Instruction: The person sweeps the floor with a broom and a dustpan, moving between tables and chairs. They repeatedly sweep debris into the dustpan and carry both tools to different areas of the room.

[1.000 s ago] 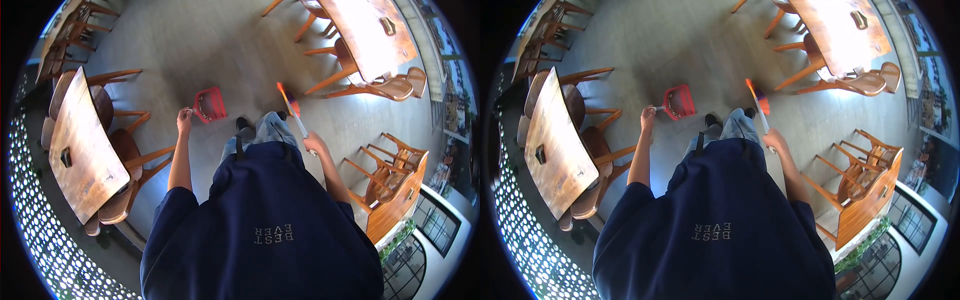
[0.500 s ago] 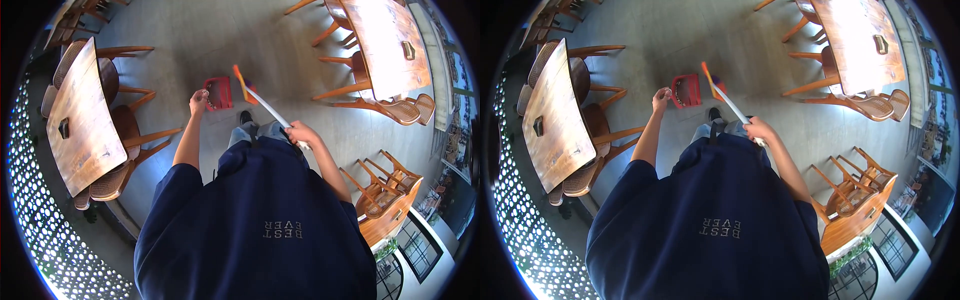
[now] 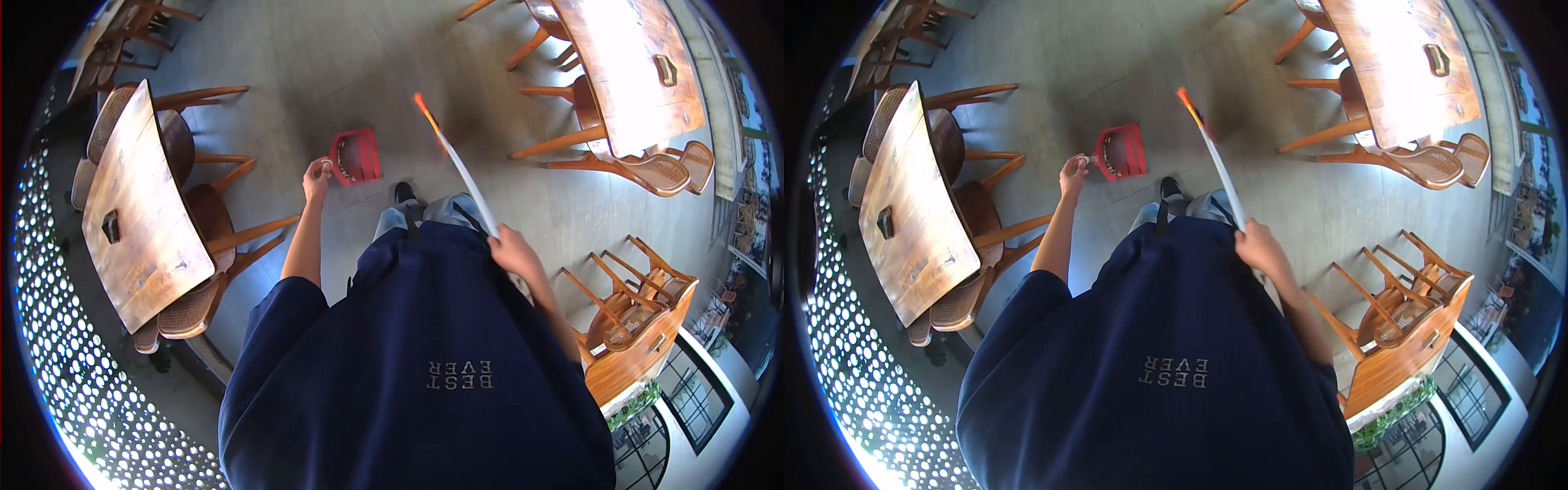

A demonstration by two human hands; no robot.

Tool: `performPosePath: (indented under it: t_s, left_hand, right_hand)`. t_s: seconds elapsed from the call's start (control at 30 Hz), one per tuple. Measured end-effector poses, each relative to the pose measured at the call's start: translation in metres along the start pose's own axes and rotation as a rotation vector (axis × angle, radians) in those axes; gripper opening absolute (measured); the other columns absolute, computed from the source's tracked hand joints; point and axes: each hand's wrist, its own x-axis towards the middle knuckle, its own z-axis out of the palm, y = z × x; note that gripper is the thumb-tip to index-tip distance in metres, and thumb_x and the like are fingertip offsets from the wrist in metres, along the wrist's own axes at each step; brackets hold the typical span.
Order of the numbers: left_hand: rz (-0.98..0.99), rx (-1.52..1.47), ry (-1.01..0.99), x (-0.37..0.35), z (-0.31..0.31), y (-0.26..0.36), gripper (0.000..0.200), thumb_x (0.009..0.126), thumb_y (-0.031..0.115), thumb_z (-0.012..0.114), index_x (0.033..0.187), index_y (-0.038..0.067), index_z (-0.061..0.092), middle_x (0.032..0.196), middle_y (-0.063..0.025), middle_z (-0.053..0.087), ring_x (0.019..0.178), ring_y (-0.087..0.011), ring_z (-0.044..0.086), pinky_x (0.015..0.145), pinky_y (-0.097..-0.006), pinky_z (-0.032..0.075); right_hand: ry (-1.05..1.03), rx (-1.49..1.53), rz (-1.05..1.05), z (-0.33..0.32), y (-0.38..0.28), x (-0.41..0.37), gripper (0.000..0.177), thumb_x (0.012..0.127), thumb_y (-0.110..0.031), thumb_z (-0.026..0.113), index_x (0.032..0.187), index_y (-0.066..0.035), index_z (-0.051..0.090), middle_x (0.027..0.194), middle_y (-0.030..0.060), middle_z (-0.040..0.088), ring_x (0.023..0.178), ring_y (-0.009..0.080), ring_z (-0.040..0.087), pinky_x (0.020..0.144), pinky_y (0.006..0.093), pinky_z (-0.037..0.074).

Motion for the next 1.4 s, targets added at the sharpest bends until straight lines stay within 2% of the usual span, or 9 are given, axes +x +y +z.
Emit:
performPosePath:
  t_s: [0.17, 0.27, 0.4, 0.63, 0.7, 1.13, 1.27, 1.33, 1.4]
  left_hand:
    - [-0.027, 0.011, -0.059, 0.002, 0.005, 0.008, 0.032, 0.079, 0.030, 0.059, 0.106, 0.013, 0.055, 0.090, 0.0013, 0.057, 0.069, -0.0076, 0.056, 0.057, -0.0201, 0.041]
    - [0.019, 0.002, -0.089, 0.006, 0.009, 0.002, 0.034, 0.078, 0.030, 0.060, 0.106, 0.011, 0.055, 0.092, -0.0018, 0.058, 0.076, -0.0096, 0.056, 0.064, -0.0228, 0.043]
    - [0.075, 0.026, -0.223, 0.004, 0.001, -0.003, 0.039, 0.076, 0.027, 0.063, 0.107, 0.007, 0.053, 0.098, -0.0061, 0.056, 0.088, -0.0137, 0.055, 0.075, -0.0264, 0.044]
    - [0.075, -0.172, -0.165, -0.001, 0.015, 0.010, 0.043, 0.073, 0.029, 0.065, 0.108, 0.008, 0.053, 0.094, -0.0050, 0.057, 0.080, -0.0120, 0.055, 0.070, -0.0252, 0.043]
    - [0.075, 0.211, -0.001, 0.023, 0.020, -0.025, 0.023, 0.074, 0.018, 0.063, 0.093, 0.005, 0.058, 0.083, -0.0044, 0.057, 0.072, -0.0097, 0.054, 0.066, -0.0226, 0.042]
    - [0.020, -0.138, 0.322, 0.026, 0.008, 0.105, 0.024, 0.081, 0.022, 0.056, 0.079, -0.001, 0.054, 0.066, -0.0039, 0.054, 0.057, -0.0090, 0.053, 0.051, -0.0210, 0.043]
    - [0.082, -0.243, 0.345, 0.042, 0.003, 0.151, 0.021, 0.082, 0.020, 0.054, 0.080, -0.001, 0.054, 0.070, -0.0044, 0.054, 0.059, -0.0079, 0.051, 0.051, -0.0202, 0.043]
    - [0.031, -0.210, 0.405, 0.048, 0.000, 0.169, 0.018, 0.082, 0.017, 0.052, 0.080, -0.001, 0.053, 0.072, -0.0045, 0.054, 0.060, -0.0074, 0.050, 0.052, -0.0200, 0.043]
    - [0.052, -0.216, 0.418, 0.059, 0.000, 0.180, 0.018, 0.083, 0.017, 0.052, 0.079, -0.001, 0.053, 0.072, -0.0042, 0.054, 0.059, -0.0075, 0.049, 0.052, -0.0198, 0.043]
  right_hand:
    - [-0.259, 0.091, 0.065, 0.009, -0.036, 0.053, 0.026, 0.080, -0.019, 0.048, 0.087, 0.006, 0.050, 0.068, 0.0187, 0.057, 0.061, 0.0245, 0.059, 0.051, 0.0368, 0.046]
    - [-0.422, 0.425, 0.106, 0.006, -0.033, 0.068, 0.021, 0.083, -0.020, 0.048, 0.088, 0.000, 0.049, 0.055, 0.0000, 0.044, 0.040, 0.0091, 0.042, 0.036, 0.0246, 0.037]
    - [-0.475, 0.560, 0.104, -0.018, -0.020, 0.045, 0.018, 0.083, -0.020, 0.049, 0.085, -0.002, 0.049, 0.054, -0.0013, 0.041, 0.039, 0.0052, 0.039, 0.032, 0.0201, 0.032]
    - [-0.290, 0.484, 0.164, -0.089, -0.001, -0.027, 0.016, 0.084, -0.018, 0.047, 0.088, -0.003, 0.050, 0.052, -0.0018, 0.042, 0.038, 0.0061, 0.039, 0.032, 0.0212, 0.032]
    - [-0.112, 0.394, 0.181, -0.109, -0.003, -0.030, 0.016, 0.084, -0.018, 0.047, 0.088, -0.002, 0.050, 0.052, -0.0018, 0.041, 0.038, 0.0060, 0.039, 0.032, 0.0224, 0.032]
    - [0.398, -0.036, 0.133, -0.102, 0.097, 0.137, 0.019, 0.077, -0.015, 0.047, 0.079, 0.003, 0.051, 0.061, 0.0209, 0.055, 0.048, 0.0314, 0.056, 0.045, 0.0405, 0.045]
    - [0.368, 0.143, 0.070, -0.079, 0.116, 0.199, 0.019, 0.071, -0.013, 0.047, 0.073, 0.005, 0.053, 0.062, 0.0221, 0.056, 0.050, 0.0316, 0.058, 0.048, 0.0418, 0.045]
    - [-0.204, 0.310, 0.307, -0.085, 0.121, 0.221, 0.018, 0.066, -0.007, 0.047, 0.072, 0.009, 0.053, 0.064, 0.0206, 0.058, 0.053, 0.0326, 0.059, 0.054, 0.0382, 0.049]
    - [-0.148, 0.288, 0.389, -0.082, 0.119, 0.223, 0.018, 0.065, -0.006, 0.047, 0.070, 0.010, 0.054, 0.063, 0.0204, 0.059, 0.053, 0.0321, 0.059, 0.055, 0.0384, 0.049]
